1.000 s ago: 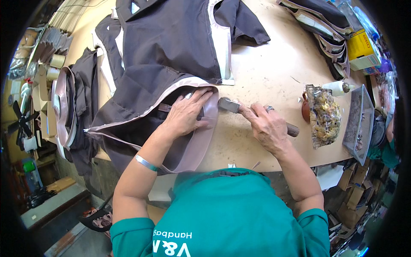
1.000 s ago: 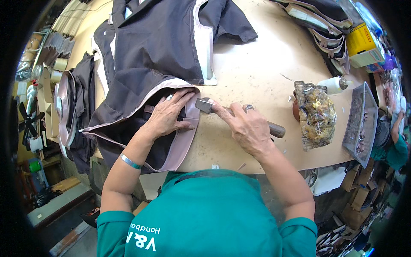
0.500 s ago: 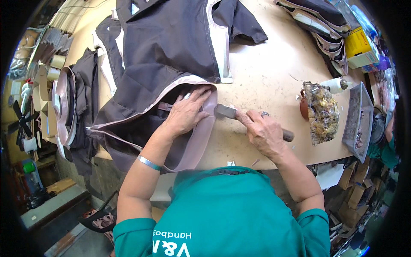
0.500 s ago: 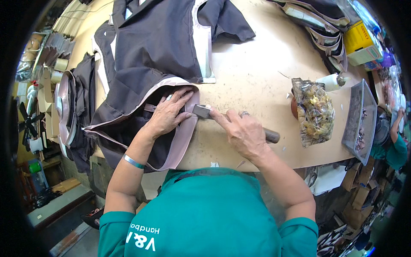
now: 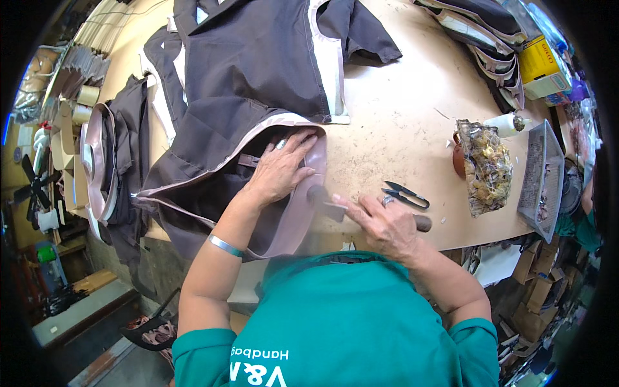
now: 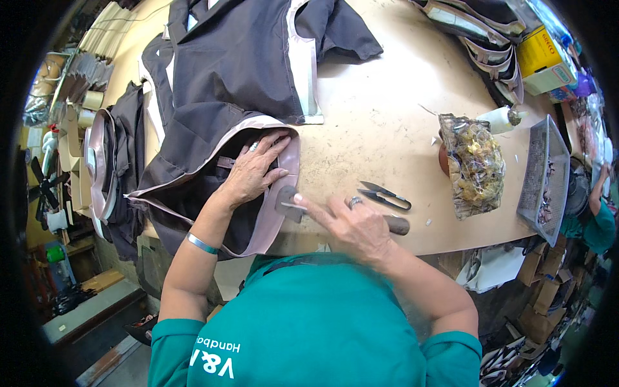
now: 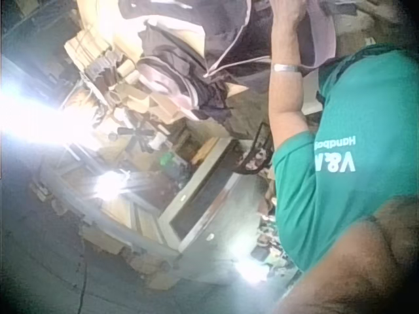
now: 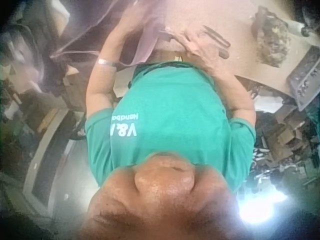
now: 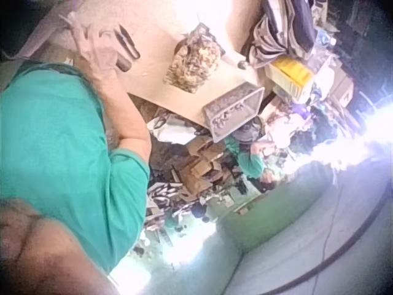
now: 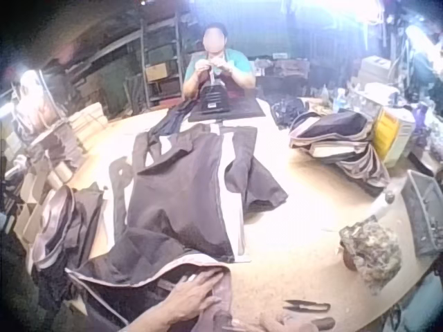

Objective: The person is sewing a dark-colored handbag with a light-colored lining. They use a hammer to flatten the seams and a small knife to trim excess material. The person repeatedly folds the edges of the bag and uses a needle and thread to stitch the lining to the exterior fabric.

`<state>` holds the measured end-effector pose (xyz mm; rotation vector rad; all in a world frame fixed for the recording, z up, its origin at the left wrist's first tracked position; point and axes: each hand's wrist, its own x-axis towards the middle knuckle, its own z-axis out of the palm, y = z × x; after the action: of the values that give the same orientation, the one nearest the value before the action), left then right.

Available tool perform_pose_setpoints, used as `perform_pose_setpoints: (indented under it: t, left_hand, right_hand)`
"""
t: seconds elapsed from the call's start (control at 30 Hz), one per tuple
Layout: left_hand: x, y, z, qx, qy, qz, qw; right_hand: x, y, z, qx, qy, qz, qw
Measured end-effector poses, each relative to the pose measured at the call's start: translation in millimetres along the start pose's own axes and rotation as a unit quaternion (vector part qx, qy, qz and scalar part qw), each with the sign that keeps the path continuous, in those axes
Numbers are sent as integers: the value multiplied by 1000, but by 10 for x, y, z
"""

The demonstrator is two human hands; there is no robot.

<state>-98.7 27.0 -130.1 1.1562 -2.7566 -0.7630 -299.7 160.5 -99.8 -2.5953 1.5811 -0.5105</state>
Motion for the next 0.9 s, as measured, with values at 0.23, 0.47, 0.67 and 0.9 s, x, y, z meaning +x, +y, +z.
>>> perform_pose_setpoints:
  t: [0.23, 0.47, 0.67, 0.9]
  left_hand:
    - [-10, -5, 14, 29, 10, 8, 1000]
    - [-5, -32, 51, 22, 21, 12, 999]
    - [-100, 51, -65, 26, 69, 66, 995]
    - [-629, 83, -852, 324, 80, -25, 942]
  right_hand:
    - [156, 70, -119, -40, -28, 33, 998]
    - [204, 237, 19, -21, -15, 85, 996]
    - [226, 435, 56, 132, -38, 168, 976]
    - [101, 1044, -186, 266, -92, 385, 879]
